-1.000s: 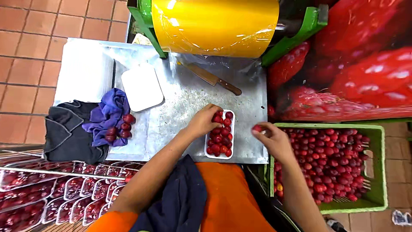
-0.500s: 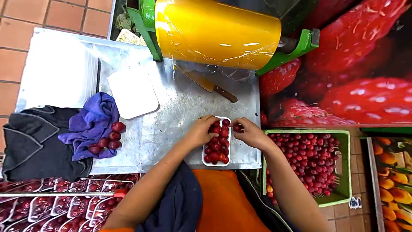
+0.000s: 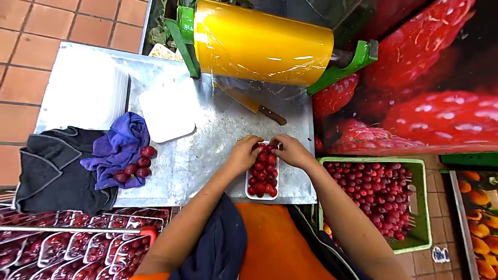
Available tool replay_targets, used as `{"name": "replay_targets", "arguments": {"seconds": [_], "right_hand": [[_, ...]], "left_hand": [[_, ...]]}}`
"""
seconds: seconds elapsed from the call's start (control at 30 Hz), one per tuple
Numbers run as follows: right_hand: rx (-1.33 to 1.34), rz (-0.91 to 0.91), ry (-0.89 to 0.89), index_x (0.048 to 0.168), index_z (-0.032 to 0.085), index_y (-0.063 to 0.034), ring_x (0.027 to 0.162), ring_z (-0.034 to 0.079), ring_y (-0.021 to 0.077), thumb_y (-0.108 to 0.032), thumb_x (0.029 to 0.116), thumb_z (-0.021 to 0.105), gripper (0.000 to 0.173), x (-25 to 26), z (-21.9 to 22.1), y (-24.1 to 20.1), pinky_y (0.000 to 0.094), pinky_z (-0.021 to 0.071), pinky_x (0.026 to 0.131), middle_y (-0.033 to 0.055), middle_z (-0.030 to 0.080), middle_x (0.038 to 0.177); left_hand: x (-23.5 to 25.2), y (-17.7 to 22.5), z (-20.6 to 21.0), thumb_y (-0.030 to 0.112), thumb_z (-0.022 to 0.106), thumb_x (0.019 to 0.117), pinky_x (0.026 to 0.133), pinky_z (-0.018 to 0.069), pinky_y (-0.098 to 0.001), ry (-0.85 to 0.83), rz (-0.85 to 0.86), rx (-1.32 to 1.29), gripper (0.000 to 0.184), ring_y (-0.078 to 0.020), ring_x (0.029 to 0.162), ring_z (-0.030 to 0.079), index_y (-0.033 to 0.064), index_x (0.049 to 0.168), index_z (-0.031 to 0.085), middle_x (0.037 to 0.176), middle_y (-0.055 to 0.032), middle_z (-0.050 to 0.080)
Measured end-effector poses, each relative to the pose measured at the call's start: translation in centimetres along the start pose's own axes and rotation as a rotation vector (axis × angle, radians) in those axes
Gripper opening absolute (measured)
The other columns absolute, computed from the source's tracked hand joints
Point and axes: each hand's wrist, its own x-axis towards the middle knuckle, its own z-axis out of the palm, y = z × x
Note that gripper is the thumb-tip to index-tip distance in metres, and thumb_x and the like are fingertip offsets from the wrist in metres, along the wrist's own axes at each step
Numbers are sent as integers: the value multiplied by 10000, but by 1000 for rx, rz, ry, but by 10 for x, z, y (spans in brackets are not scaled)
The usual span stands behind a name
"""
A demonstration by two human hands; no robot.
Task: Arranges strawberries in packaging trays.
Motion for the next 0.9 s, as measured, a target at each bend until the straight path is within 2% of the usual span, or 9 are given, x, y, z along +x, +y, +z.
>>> {"name": "replay_targets", "arguments": {"seconds": [0.07, 0.13, 0.2, 0.27, 0.4, 0.5, 0.6, 0.73, 0.9], "right_hand": [[17, 31, -11, 1129, 669, -63, 908, 654, 284, -185, 922, 743, 252, 3, 3, -1, 505, 562, 825, 141, 646, 1066], [49, 37, 10, 1094, 664, -58, 847, 680, 282, -194, 887, 787, 276, 6, 6, 0, 521, 571, 796, 137, 688, 994], [127, 39, 53, 1084, 672, -64, 808, 706, 246, -171, 855, 818, 291, 6, 4, 2, 497, 590, 774, 105, 725, 962], [317, 63, 139, 1160, 654, -41, 814, 706, 239, -144, 862, 808, 351, -2, -5, 10, 465, 602, 749, 116, 722, 1026], [711, 207, 274, 1307, 568, -55, 803, 705, 241, -188, 962, 694, 391, -38, -17, 32, 425, 614, 673, 129, 696, 1077], [610, 216, 302, 1253, 622, -72, 785, 714, 229, -210, 910, 777, 401, -65, -3, 44, 439, 621, 692, 108, 721, 1075], [554, 101, 324, 1166, 653, -92, 802, 713, 198, -173, 891, 806, 325, -79, 26, 38, 431, 620, 733, 74, 725, 1054], [575, -69, 343, 1125, 678, -77, 807, 708, 186, -140, 906, 783, 251, -67, 55, 24, 394, 631, 721, 94, 692, 1096], [609, -137, 396, 1098, 721, -89, 923, 725, 144, -81, 940, 728, 159, -61, 59, 36, 340, 649, 810, 68, 697, 1146]], "left_hand": [[4, 4, 0, 187, 560, 1051, 1056, 498, -516, -18, 25, 58, 310, -278, 1199, 638, 84, 1329, 648, 1339, -124, 643], [5, 11, 0, 200, 570, 1047, 1066, 487, -536, -21, 31, 150, 310, -291, 1211, 635, 88, 1325, 650, 1334, -118, 649], [3, 27, -1, 222, 616, 1021, 1052, 483, -544, 13, 11, 254, 272, -300, 1185, 635, 102, 1257, 679, 1282, -104, 665], [2, 41, 1, 253, 678, 976, 1015, 494, -551, 8, 25, 327, 239, -297, 1129, 646, 115, 1169, 704, 1198, -94, 685], [11, 60, 19, 308, 764, 902, 1052, 435, -577, -214, 34, 510, 412, -312, 1179, 629, 130, 1264, 680, 1189, -96, 709], [24, 73, 19, 249, 774, 876, 1044, 425, -583, -298, -10, 588, 396, -302, 1143, 639, 135, 1242, 677, 1131, -82, 725], [35, 74, 3, 208, 752, 913, 1025, 429, -637, -237, -15, 520, 355, -322, 1114, 663, 138, 1255, 684, 1126, -85, 741], [43, 67, 5, 210, 712, 959, 1033, 425, -630, -273, -37, 537, 247, -315, 1139, 660, 149, 1198, 723, 1144, -87, 740], [35, 47, 12, 246, 563, 1053, 1040, 442, -598, -219, 24, 524, 298, -282, 1220, 632, 149, 1305, 688, 1274, -71, 703]]}}
